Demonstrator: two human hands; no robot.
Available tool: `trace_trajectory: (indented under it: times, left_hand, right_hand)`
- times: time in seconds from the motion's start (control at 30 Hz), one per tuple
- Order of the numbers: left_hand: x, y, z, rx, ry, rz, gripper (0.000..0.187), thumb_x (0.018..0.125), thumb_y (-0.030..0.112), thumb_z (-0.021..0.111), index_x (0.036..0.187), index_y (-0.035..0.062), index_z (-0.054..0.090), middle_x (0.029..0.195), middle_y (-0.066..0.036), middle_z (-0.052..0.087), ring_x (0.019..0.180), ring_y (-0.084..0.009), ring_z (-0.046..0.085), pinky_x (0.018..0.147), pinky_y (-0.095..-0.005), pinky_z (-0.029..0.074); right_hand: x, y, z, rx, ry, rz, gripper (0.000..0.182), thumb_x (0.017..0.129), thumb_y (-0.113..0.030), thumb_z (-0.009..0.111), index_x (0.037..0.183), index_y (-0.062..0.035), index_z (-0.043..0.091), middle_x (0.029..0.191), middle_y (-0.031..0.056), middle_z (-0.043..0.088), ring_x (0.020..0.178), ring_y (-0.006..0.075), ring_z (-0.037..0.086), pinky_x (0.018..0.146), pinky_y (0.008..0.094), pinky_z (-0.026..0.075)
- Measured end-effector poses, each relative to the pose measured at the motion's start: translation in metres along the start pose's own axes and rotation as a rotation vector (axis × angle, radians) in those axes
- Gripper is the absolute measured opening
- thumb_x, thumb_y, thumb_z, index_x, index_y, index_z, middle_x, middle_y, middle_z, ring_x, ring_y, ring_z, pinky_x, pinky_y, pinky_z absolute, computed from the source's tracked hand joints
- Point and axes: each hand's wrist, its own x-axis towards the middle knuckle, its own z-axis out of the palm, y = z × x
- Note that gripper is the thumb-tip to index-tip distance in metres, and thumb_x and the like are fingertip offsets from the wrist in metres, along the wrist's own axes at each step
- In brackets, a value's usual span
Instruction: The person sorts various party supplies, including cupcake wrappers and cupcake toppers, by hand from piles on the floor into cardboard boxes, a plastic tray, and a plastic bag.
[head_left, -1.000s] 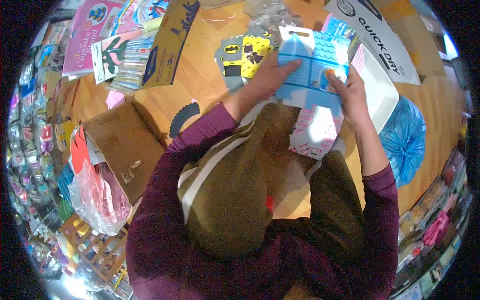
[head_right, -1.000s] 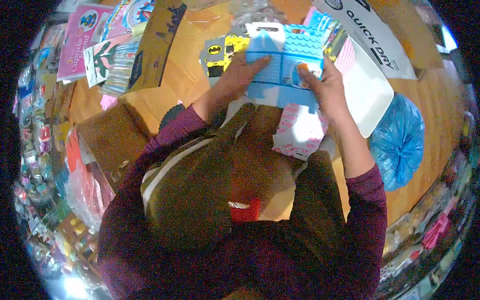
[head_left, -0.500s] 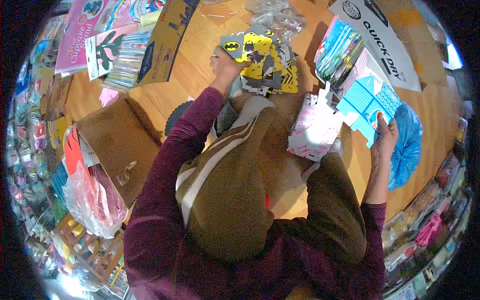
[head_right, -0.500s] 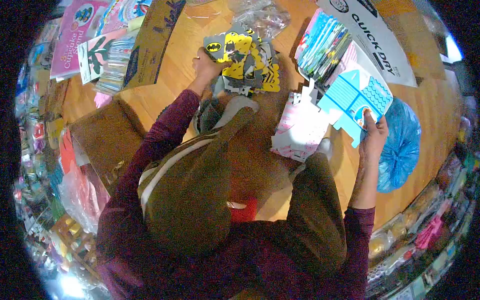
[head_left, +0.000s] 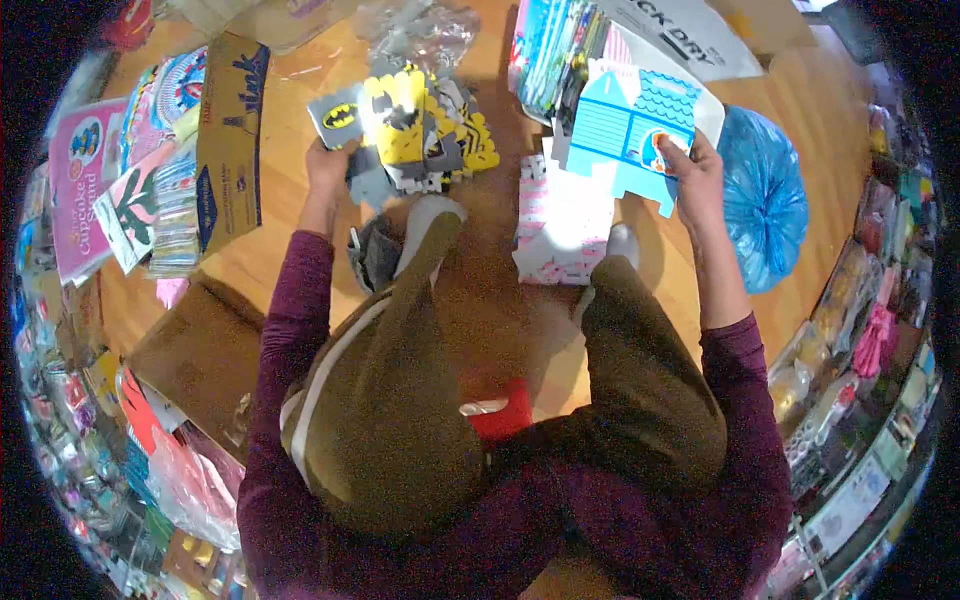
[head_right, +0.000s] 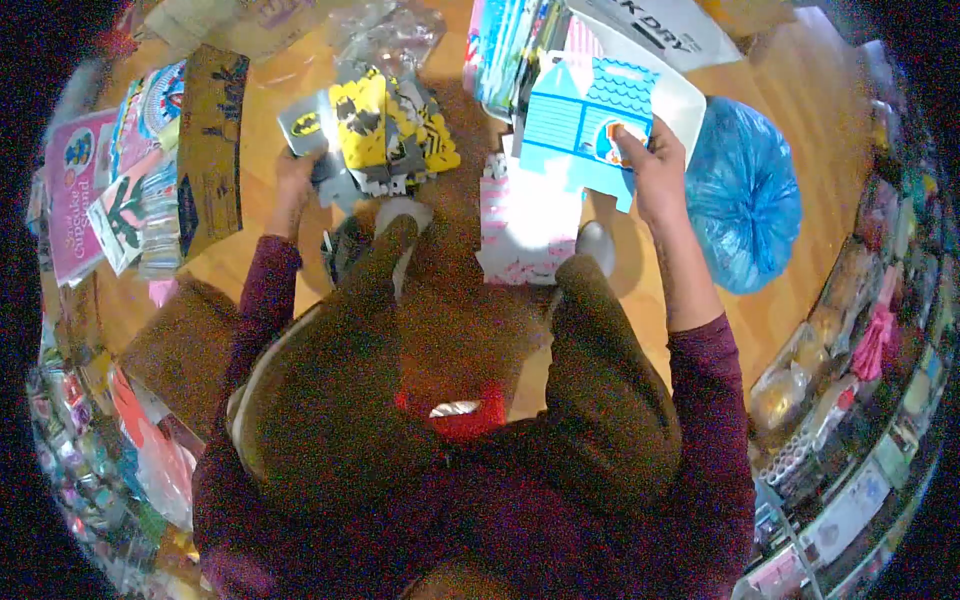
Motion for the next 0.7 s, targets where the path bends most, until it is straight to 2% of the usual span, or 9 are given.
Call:
trace_trajectory:
  times: [0.07,0.13,0.2,0.3,0.33,0.43,0.5,0.6,0.7]
  left_hand:
    - [-0.005,0.001,-0.003,-0.183,-0.072,-0.059,0.025,0.07,0.003,0.065,0.092,-0.0027,0.056,0.085,-0.008,0.061,0.072,-0.0137,0.058,0.061,-0.0259,0.047]
    - [-0.015,0.021,-0.011,-0.427,-0.159,-0.021,0.023,0.074,0.002,0.062,0.095,-0.0025,0.055,0.087,-0.008,0.061,0.073,-0.0141,0.058,0.061,-0.0256,0.047]
    - [-0.025,0.039,-0.016,-0.457,-0.131,-0.025,0.023,0.076,0.002,0.06,0.098,-0.0021,0.054,0.09,-0.009,0.06,0.074,-0.0146,0.058,0.063,-0.0263,0.048]
    - [-0.018,0.033,-0.025,-0.591,-0.12,-0.005,0.023,0.078,0.003,0.059,0.099,-0.0015,0.052,0.092,-0.01,0.059,0.077,-0.0163,0.059,0.068,-0.0282,0.05]
    - [-0.021,0.036,-0.026,-0.591,-0.115,-0.005,0.023,0.078,0.003,0.059,0.099,-0.0015,0.052,0.092,-0.01,0.059,0.077,-0.0163,0.059,0.068,-0.0282,0.05]
    - [-0.033,0.047,-0.023,-0.642,-0.111,-0.075,0.024,0.078,0.003,0.058,0.1,-0.0015,0.052,0.095,-0.01,0.059,0.077,-0.0166,0.059,0.067,-0.0283,0.05]
    - [-0.038,0.052,-0.016,-0.619,-0.142,-0.092,0.025,0.079,0.005,0.058,0.102,-0.0004,0.051,0.097,-0.01,0.058,0.079,-0.0158,0.059,0.07,-0.0282,0.049]
    - [-0.053,0.07,-0.001,-0.671,-0.304,-0.086,0.029,0.08,0.007,0.057,0.106,0.0008,0.049,0.099,-0.008,0.057,0.084,-0.0155,0.057,0.075,-0.0284,0.047]
    - [-0.05,0.068,0.017,-0.604,-0.422,0.0,0.03,0.081,0.01,0.056,0.108,0.0019,0.048,0.099,-0.006,0.058,0.087,-0.0154,0.056,0.078,-0.0286,0.046]
  right_hand:
    - [-0.013,-0.012,-0.002,-0.083,-0.041,0.025,0.024,0.078,-0.004,0.057,0.1,0.0025,0.054,0.089,0.0066,0.06,0.073,0.0101,0.056,0.064,0.024,0.045]
    - [-0.031,-0.032,0.003,-0.481,-0.3,0.046,0.022,0.078,-0.004,0.057,0.098,0.0029,0.055,0.087,0.0063,0.061,0.072,0.0089,0.055,0.064,0.024,0.045]
    - [-0.036,-0.002,0.001,-0.31,-0.332,-0.052,0.021,0.079,-0.005,0.057,0.098,0.0028,0.055,0.088,0.0056,0.061,0.072,0.0084,0.055,0.064,0.0239,0.046]
    - [-0.04,0.026,0.004,-0.175,-0.282,0.324,0.02,0.08,-0.004,0.055,0.099,0.0038,0.054,0.087,0.0056,0.061,0.073,0.0087,0.056,0.066,0.0242,0.047]
    - [-0.044,0.05,0.007,0.045,-0.252,0.295,0.018,0.08,-0.002,0.054,0.097,0.0035,0.055,0.085,0.0053,0.062,0.071,0.0091,0.057,0.065,0.0246,0.047]
    - [-0.048,0.092,0.008,0.041,-0.252,0.365,0.017,0.08,-0.015,0.058,0.089,-0.0004,0.058,0.075,0.0033,0.061,0.063,0.0079,0.055,0.055,0.0223,0.044]
    - [-0.044,0.106,0.0,-0.587,-0.249,0.332,0.022,0.077,-0.02,0.061,0.08,0.0012,0.059,0.067,0.0082,0.061,0.06,0.0124,0.057,0.052,0.0279,0.044]
    - [-0.044,0.09,0.003,-1.01,-0.202,0.104,0.027,0.075,-0.023,0.062,0.072,0.0032,0.058,0.062,0.0137,0.059,0.058,0.0173,0.057,0.052,0.0319,0.044]
    - [-0.033,0.077,-0.014,-1.075,-0.137,0.013,0.031,0.073,-0.027,0.062,0.078,0.0033,0.056,0.066,0.0179,0.059,0.059,0.0267,0.057,0.054,0.035,0.045]
